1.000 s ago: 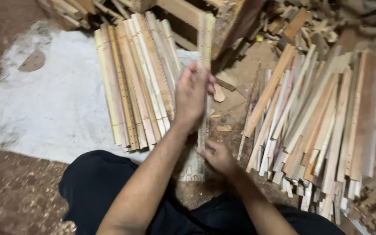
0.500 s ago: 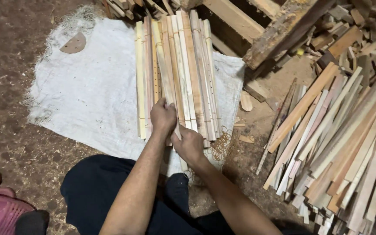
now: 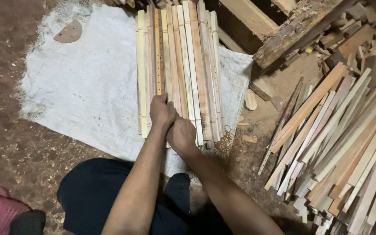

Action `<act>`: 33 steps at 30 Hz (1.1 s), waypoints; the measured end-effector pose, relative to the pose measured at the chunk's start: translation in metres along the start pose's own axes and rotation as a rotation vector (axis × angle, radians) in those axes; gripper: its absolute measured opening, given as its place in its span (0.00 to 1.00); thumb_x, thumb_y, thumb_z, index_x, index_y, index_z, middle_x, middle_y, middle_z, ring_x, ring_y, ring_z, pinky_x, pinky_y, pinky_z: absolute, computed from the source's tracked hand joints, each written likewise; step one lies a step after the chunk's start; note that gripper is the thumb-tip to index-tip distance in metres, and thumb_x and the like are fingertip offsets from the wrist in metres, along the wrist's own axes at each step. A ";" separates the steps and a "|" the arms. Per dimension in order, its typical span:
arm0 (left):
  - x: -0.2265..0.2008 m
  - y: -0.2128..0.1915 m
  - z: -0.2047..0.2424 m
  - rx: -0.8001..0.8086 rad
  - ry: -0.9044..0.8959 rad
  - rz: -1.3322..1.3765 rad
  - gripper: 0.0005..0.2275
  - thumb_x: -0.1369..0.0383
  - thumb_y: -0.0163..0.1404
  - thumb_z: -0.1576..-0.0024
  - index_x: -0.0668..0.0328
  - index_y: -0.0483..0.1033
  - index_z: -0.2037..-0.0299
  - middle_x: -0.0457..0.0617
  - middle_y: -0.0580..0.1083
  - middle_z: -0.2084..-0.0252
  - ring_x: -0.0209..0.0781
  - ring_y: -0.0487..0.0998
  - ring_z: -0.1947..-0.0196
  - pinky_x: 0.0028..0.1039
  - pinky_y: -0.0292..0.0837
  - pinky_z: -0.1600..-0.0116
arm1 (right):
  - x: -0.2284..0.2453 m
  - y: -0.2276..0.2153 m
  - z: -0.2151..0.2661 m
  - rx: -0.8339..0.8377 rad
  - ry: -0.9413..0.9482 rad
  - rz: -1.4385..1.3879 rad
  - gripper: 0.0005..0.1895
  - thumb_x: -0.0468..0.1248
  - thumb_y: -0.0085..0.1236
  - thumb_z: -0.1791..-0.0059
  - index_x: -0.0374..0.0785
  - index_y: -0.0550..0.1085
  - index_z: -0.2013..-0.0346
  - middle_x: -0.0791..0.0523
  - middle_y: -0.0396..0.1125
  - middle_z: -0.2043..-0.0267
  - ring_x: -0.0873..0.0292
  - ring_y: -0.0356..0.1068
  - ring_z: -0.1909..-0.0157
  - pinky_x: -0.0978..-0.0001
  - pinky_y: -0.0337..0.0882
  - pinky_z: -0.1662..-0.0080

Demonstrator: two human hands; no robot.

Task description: Sorting and inspecting wooden slats from a pile into organized bundles

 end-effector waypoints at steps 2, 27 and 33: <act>-0.002 0.005 -0.003 0.003 0.107 -0.130 0.20 0.68 0.50 0.41 0.60 0.74 0.37 0.59 0.71 0.43 0.64 0.72 0.38 0.52 0.69 0.36 | -0.009 0.005 -0.005 0.046 0.066 0.070 0.10 0.34 0.48 0.55 0.34 0.76 0.65 0.48 0.73 0.73 0.38 0.77 0.61 0.46 0.77 0.59; -0.087 0.180 0.186 0.538 0.377 0.063 0.16 0.61 0.53 0.41 0.52 0.80 0.44 0.60 0.78 0.48 0.63 0.75 0.42 0.46 0.71 0.40 | -0.278 -0.085 0.145 -0.551 0.557 -0.367 0.13 0.41 0.60 0.54 0.53 0.82 0.55 0.56 0.78 0.64 0.49 0.77 0.53 0.60 0.77 0.53; -0.077 0.226 0.192 0.611 0.305 -0.088 0.16 0.58 0.53 0.41 0.44 0.80 0.44 0.53 0.80 0.50 0.55 0.77 0.43 0.45 0.73 0.42 | -0.403 -0.044 0.185 -0.446 0.717 -0.182 0.15 0.39 0.59 0.57 0.51 0.81 0.56 0.53 0.78 0.62 0.44 0.76 0.52 0.50 0.75 0.49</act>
Point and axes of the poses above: each hand's wrist, its own z-axis away from the middle knuckle, its own y-axis out of the palm, x = y × z, the point moved 5 cm from there along -z, towards the middle knuckle
